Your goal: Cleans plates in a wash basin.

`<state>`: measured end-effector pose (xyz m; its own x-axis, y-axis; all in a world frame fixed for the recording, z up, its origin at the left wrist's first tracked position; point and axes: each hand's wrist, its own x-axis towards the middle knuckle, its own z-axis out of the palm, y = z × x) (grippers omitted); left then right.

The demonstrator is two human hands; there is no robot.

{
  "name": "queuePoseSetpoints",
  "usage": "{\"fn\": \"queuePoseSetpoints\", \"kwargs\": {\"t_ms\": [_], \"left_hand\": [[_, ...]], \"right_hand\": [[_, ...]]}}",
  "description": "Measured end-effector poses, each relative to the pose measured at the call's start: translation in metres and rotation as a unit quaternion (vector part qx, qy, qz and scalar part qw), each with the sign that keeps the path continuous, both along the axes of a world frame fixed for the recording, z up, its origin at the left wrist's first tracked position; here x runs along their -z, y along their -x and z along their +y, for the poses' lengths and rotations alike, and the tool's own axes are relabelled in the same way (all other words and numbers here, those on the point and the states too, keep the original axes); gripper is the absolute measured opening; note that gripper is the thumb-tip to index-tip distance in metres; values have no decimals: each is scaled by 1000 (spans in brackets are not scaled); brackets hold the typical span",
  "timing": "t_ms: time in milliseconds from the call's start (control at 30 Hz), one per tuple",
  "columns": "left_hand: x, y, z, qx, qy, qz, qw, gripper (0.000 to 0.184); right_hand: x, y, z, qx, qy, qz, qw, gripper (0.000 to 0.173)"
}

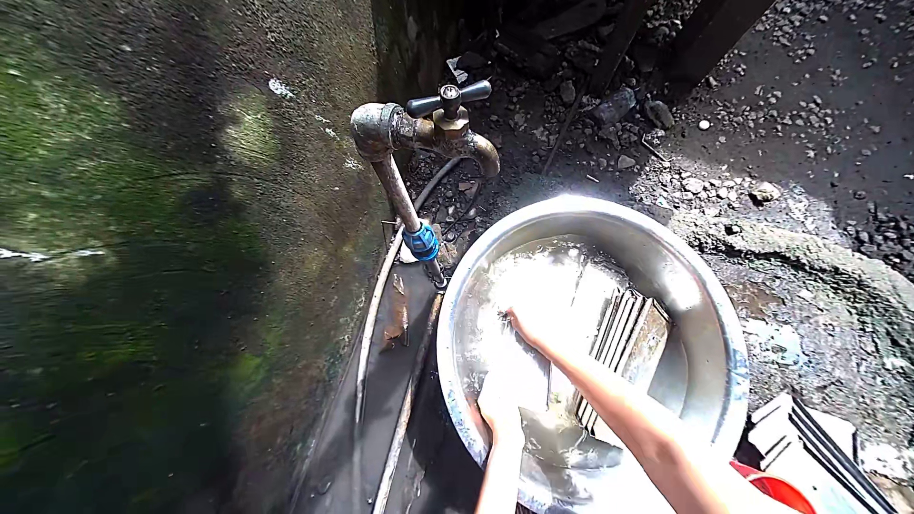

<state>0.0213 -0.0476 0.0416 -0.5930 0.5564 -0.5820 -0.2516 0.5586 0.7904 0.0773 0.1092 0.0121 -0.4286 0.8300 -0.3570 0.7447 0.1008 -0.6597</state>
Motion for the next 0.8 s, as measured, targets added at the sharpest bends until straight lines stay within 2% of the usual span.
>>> {"fn": "queuePoseSetpoints", "kwargs": {"t_ms": [33,100,200,233,300,367,400,467,500,567,600,667,733,800], "left_hand": [[1,2,0,8,-5,16,1000,26],[2,4,2,22,-15,47,999,25],[7,0,2,18,-19,50,998,25],[5,-1,2,16,-9,33,999,27],[0,-3,1,7,12,2,1000,31],[6,-4,-3,10,1,2,1000,33],[11,-5,-5,7,-12,11,1000,30],[11,-7,-7,0,-28,20,999,27],[9,-7,-7,-3,-27,24,999,27],[9,-4,-4,5,-29,44,999,27],[9,-2,-2,9,-31,52,998,28],[9,-1,2,3,-33,61,998,27],[9,-2,4,-3,-36,65,997,26],[7,-2,6,-7,-44,71,996,26]], "right_hand": [[6,5,4,49,-35,10,998,37],[10,14,-8,81,-89,20,993,43],[-23,13,-65,36,-21,-12,999,43],[-30,11,-82,15,13,18,1000,43],[-27,3,-102,-13,13,67,998,44],[-19,-4,-94,-67,-22,30,997,49],[-13,-6,-81,-63,-37,28,997,47],[1,-8,-46,68,-49,92,992,41],[8,-6,-27,117,-70,82,987,42],[17,-2,2,152,-145,-7,978,39],[12,-2,7,126,-141,-71,979,45],[6,-2,-11,127,-111,-80,982,50],[-12,-8,-55,132,-47,-69,988,47],[-32,-13,-107,85,-15,-115,990,55]]}}
